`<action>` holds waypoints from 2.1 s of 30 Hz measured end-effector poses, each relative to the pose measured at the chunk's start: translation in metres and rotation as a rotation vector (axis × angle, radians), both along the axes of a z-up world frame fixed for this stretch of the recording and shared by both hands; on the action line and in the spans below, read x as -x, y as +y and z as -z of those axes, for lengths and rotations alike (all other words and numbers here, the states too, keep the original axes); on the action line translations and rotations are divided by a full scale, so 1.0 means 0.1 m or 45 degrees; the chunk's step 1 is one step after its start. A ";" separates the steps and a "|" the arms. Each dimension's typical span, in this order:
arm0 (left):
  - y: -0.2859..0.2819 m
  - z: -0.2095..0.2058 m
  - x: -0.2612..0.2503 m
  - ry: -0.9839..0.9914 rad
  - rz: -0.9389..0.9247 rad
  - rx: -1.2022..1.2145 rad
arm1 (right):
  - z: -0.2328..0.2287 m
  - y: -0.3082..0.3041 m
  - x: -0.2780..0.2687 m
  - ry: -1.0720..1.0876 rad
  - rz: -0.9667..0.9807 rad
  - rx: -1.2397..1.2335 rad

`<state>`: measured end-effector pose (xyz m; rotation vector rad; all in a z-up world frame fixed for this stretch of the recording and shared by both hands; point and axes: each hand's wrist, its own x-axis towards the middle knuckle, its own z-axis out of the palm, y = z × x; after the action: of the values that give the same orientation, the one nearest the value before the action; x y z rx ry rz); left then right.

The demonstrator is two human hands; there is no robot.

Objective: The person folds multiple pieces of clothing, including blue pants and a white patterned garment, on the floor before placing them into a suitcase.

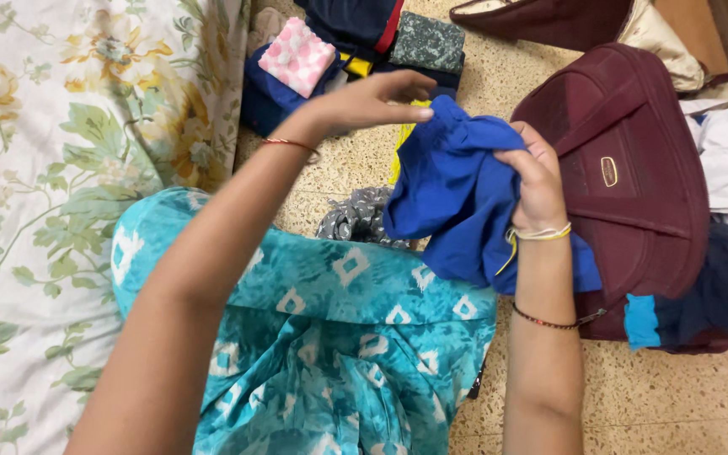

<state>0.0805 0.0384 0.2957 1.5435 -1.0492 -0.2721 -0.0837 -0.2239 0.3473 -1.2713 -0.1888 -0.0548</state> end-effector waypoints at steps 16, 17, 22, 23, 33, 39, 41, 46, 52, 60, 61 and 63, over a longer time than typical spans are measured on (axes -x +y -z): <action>-0.38 -1.07 0.43 -0.696 -0.169 0.140 | -0.70 0.47 -0.17 -0.720 -0.087 0.918; -0.34 -1.12 0.41 -0.627 -0.249 0.125 | -0.70 0.46 -0.22 -0.643 -0.111 0.901; 0.14 -1.06 0.27 -0.526 -0.322 -0.242 | -0.83 -0.17 -0.30 -0.528 0.059 0.811; 0.30 -1.02 0.23 -0.684 -0.349 -0.352 | -0.87 -0.31 -0.33 -0.590 0.014 0.659; 1.43 -0.70 0.09 -0.225 -0.509 -0.052 | -0.87 -1.76 -0.26 -0.497 0.430 0.081; 0.28 -0.93 0.68 -0.304 -0.372 0.234 | -0.76 -0.58 -0.34 -0.764 0.450 1.450; -0.14 -0.93 0.95 -0.382 -0.442 0.258 | -0.79 -0.19 -0.34 -0.681 0.364 1.362; -0.62 -0.85 0.92 -0.420 -0.652 -0.015 | -0.81 -0.01 -0.42 -0.388 0.051 0.750; -0.31 -0.87 0.27 -0.723 -0.520 0.068 | -0.70 -0.28 -0.17 0.023 -0.255 0.847; 0.28 -0.24 -0.59 -0.542 -0.454 -0.199 | -0.64 -0.85 -0.07 -0.022 -0.221 0.424; 0.23 -0.07 -0.61 -0.296 -0.370 -0.032 | -0.65 -0.89 -0.08 -0.022 -0.233 0.359; 0.09 0.25 -0.60 0.197 -0.182 0.297 | -0.65 -0.94 -0.10 -0.034 -0.226 0.342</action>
<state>0.1402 0.0476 0.2712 1.3571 -0.8151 -0.1608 -0.0741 -0.3180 0.4121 -1.5165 -0.3405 0.1096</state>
